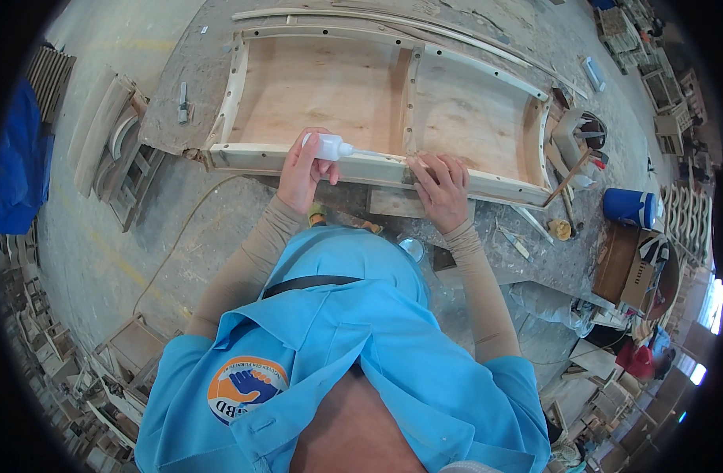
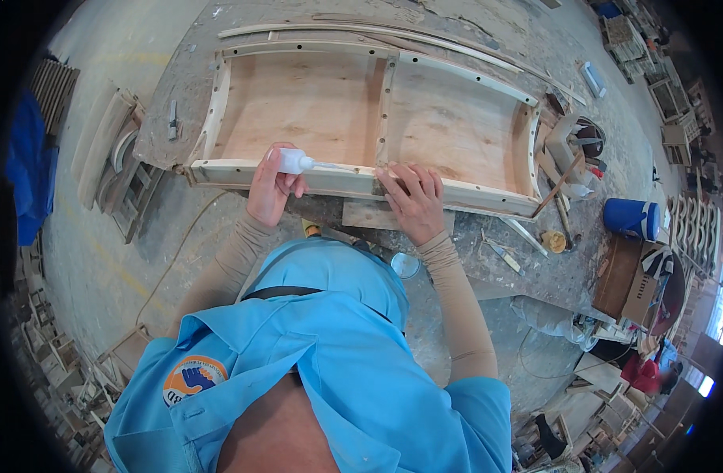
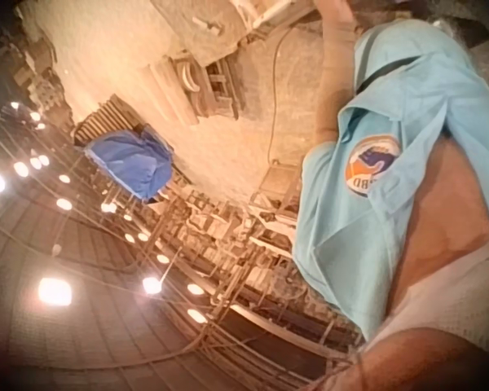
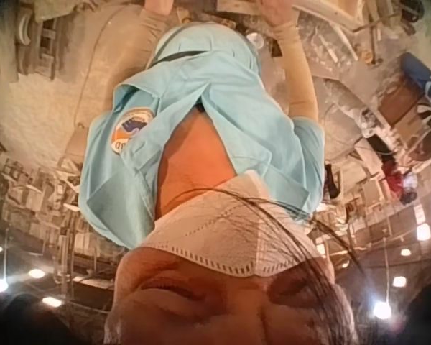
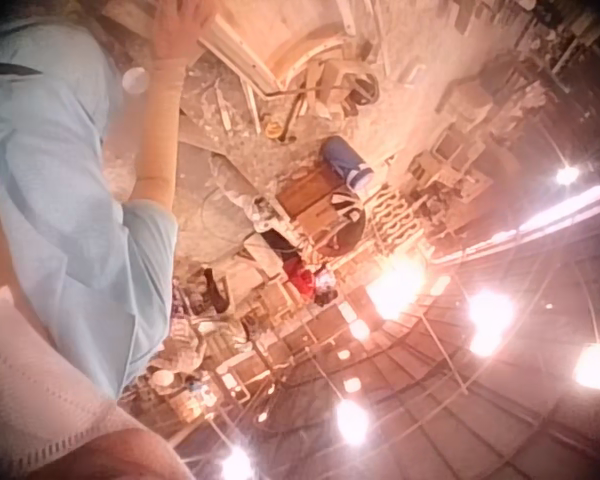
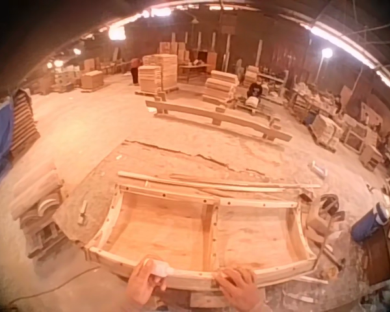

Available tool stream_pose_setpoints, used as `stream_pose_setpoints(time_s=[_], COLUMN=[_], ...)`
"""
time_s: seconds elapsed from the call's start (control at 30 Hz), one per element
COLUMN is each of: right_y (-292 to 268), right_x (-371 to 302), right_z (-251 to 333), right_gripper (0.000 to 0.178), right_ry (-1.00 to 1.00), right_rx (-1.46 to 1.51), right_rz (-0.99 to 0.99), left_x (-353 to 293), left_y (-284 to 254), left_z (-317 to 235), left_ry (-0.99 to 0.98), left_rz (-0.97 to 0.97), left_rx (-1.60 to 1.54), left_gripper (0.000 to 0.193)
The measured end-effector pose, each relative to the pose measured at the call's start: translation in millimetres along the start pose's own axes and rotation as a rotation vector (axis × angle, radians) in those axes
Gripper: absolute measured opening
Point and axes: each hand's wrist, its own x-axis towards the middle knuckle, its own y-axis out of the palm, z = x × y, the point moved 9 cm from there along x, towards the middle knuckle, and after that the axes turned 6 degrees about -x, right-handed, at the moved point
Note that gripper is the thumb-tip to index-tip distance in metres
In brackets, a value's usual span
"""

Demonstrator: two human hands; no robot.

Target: The person applies glue from a white bottle along the edges of a wooden frame and inserts small wooden dowels into pre-drilled holes. They press the dowels into place and continue gluing and inserting dowels along the frame's length.

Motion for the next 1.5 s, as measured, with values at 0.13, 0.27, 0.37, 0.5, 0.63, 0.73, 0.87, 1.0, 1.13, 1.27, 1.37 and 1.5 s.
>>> stream_pose_setpoints(time_s=[0.13,0.27,0.37,0.5,0.63,0.73,0.87,1.0,1.13,1.27,1.37,1.5], right_y=[-0.2,-6.1,-8.0,-4.0,-7.5,-5.9,1.3,3.7,-0.7,-2.3,-5.0,-4.3], right_x=[1.1,7.7,18.4,31.5,37.9,36.8,32.6,30.8,33.0,33.4,34.6,33.8], right_z=[-4.6,-6.7,-14.9,-25.4,-19.0,-11.2,-11.0,-12.6,-14.1,-14.4,-16.1,-13.6], right_gripper=[0.053,0.049,0.047,0.047,0.049,0.049,0.048,0.047,0.046,0.045,0.044,0.044], right_ry=[0.053,0.041,-0.014,-0.055,-0.149,-0.24,-0.264,-0.243,-0.241,-0.231,-0.176,-0.226], right_rx=[0.104,0.121,0.222,0.458,0.417,0.377,0.37,0.384,0.436,0.443,0.449,0.411], right_rz=[0.024,0.02,0.061,0.204,0.284,0.294,0.288,0.29,0.246,0.22,0.237,0.223], left_x=[-0.5,-0.3,-0.3,-0.6,-0.5,-0.5,-0.7,-1.3,-0.8,-1.7,-1.4,-1.6], left_y=[-0.2,0.8,-0.1,-1.4,0.5,-1.6,-1.7,-1.6,-2.4,-0.7,1.5,1.6], left_z=[-1.1,-1.7,-1.3,-0.5,-1.0,0.3,0.6,-0.5,0.0,-1.0,-1.4,-1.4], left_ry=[-0.001,0.0,0.009,0.002,-0.005,-0.001,-0.005,0.007,-0.001,-0.006,-0.002,-0.001], left_rz=[-0.013,-0.002,-0.008,-0.009,-0.006,-0.012,-0.02,-0.008,-0.015,-0.014,-0.007,-0.011], left_rx=[0.011,0.03,0.041,0.029,0.035,0.041,0.037,0.043,0.048,0.054,0.052,0.048], left_gripper=[0.036,0.036,0.036,0.037,0.037,0.037,0.037,0.037,0.037,0.037,0.037,0.036])
